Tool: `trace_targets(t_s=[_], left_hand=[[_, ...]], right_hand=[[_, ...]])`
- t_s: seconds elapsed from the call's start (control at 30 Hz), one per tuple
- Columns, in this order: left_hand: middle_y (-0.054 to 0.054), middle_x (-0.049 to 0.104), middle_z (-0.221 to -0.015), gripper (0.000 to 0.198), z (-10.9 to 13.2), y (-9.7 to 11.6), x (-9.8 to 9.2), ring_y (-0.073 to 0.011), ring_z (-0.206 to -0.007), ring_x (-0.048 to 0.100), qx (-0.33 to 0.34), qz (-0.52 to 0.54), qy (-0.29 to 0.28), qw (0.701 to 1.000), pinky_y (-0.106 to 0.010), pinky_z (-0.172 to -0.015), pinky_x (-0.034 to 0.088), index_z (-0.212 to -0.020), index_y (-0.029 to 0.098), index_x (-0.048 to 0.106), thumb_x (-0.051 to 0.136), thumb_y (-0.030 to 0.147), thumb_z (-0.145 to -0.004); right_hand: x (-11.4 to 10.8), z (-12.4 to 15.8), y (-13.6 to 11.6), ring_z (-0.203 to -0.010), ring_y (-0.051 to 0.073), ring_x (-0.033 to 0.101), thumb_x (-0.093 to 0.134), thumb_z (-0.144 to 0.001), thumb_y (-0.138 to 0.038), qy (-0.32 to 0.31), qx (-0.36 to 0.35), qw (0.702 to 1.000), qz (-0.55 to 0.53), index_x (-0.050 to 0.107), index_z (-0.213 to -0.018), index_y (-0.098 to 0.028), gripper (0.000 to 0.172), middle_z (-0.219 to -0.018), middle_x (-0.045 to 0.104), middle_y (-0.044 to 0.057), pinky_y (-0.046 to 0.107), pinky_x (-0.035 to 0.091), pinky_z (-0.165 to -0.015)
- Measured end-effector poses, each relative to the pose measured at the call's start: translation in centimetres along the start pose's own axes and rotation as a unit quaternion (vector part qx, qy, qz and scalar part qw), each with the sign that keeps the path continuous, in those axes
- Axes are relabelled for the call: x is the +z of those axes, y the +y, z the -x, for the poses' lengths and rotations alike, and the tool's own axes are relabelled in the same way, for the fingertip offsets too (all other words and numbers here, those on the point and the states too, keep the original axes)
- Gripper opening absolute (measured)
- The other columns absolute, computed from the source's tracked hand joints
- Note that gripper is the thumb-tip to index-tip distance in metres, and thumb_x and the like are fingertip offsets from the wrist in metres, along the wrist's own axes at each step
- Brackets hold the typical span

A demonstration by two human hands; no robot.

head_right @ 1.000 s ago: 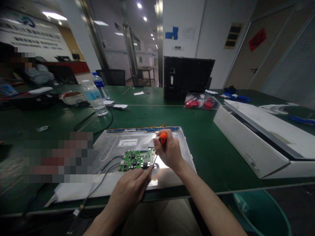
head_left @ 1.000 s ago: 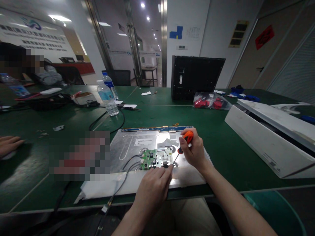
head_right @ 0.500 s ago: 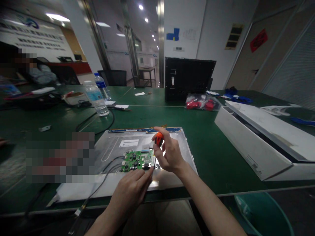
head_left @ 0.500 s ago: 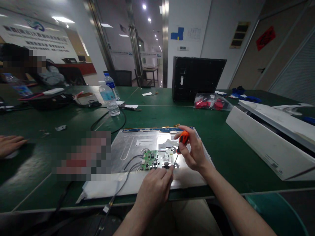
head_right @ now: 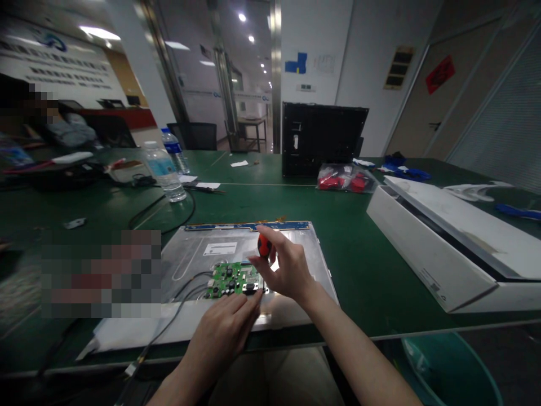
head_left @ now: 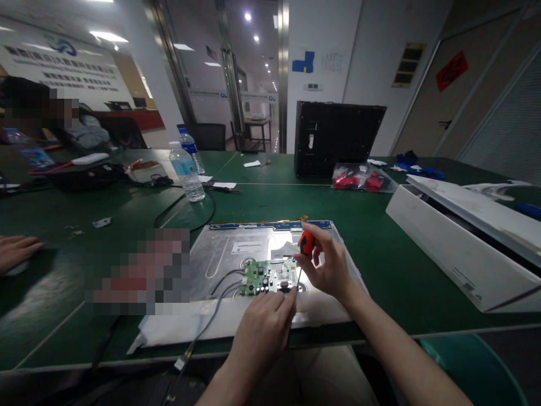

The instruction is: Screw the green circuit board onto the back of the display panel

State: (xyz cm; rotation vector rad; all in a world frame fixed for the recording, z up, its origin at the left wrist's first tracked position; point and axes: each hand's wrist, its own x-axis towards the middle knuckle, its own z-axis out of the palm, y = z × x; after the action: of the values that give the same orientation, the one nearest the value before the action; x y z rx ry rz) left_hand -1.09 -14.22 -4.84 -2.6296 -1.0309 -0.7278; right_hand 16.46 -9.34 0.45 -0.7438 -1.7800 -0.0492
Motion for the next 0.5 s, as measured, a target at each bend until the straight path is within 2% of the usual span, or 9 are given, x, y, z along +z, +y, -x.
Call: trace_targets(t_s=[0.1, 0.17, 0.37, 0.5], left_hand=[[-0.002, 0.056, -0.066, 0.028, -0.06, 0.01, -0.03, -0.0191, -0.059, 0.055, -0.001, 0.002, 0.003, 1.0, -0.03, -0.055, 0.043, -0.112, 0.012, 0.059, 0.035, 0.012, -0.096], [-0.002, 0.056, -0.067, 0.028, -0.03, 0.0, 0.05, -0.0185, -0.059, 0.055, -0.005, 0.004, 0.001, 1.0, -0.029, -0.056, 0.043, -0.111, 0.013, 0.059, 0.036, 0.012, -0.096], [-0.002, 0.057, -0.068, 0.029, 0.19, -0.04, 0.28, -0.0172, -0.061, 0.055, -0.012, 0.0, -0.016, 1.0, -0.028, -0.059, 0.044, -0.115, 0.013, 0.059, 0.036, 0.013, -0.096], [-0.002, 0.056, -0.067, 0.029, 0.17, -0.07, 0.21, -0.0181, -0.06, 0.054, -0.005, -0.005, -0.008, 1.0, -0.029, -0.058, 0.043, -0.113, 0.012, 0.059, 0.034, 0.014, -0.097]], right_hand=[[-0.1, 0.06, -0.17, -0.055, 0.01, 0.054, 0.046, -0.091, -0.019, -0.028, 0.006, 0.999, -0.022, 0.036, -0.137, -0.024, 0.048, -0.085, 0.063, 0.002, 0.023, 0.046, -0.048], [0.04, 0.15, -0.13, -0.054, 0.01, 0.054, 0.046, -0.09, -0.018, -0.021, 0.009, 1.0, -0.019, 0.035, -0.137, -0.025, 0.049, -0.084, 0.062, 0.001, 0.022, 0.046, -0.047], [0.49, 0.23, 0.03, -0.046, 0.008, 0.045, 0.057, -0.089, -0.028, 0.017, -0.002, 0.999, 0.027, 0.04, -0.129, -0.027, 0.044, -0.08, 0.061, -0.002, 0.021, 0.041, -0.043], [0.27, 0.09, -0.16, -0.048, 0.008, 0.048, 0.056, -0.09, -0.028, 0.002, 0.001, 1.0, 0.021, 0.04, -0.13, -0.027, 0.044, -0.087, 0.064, 0.001, 0.021, 0.043, -0.043]])
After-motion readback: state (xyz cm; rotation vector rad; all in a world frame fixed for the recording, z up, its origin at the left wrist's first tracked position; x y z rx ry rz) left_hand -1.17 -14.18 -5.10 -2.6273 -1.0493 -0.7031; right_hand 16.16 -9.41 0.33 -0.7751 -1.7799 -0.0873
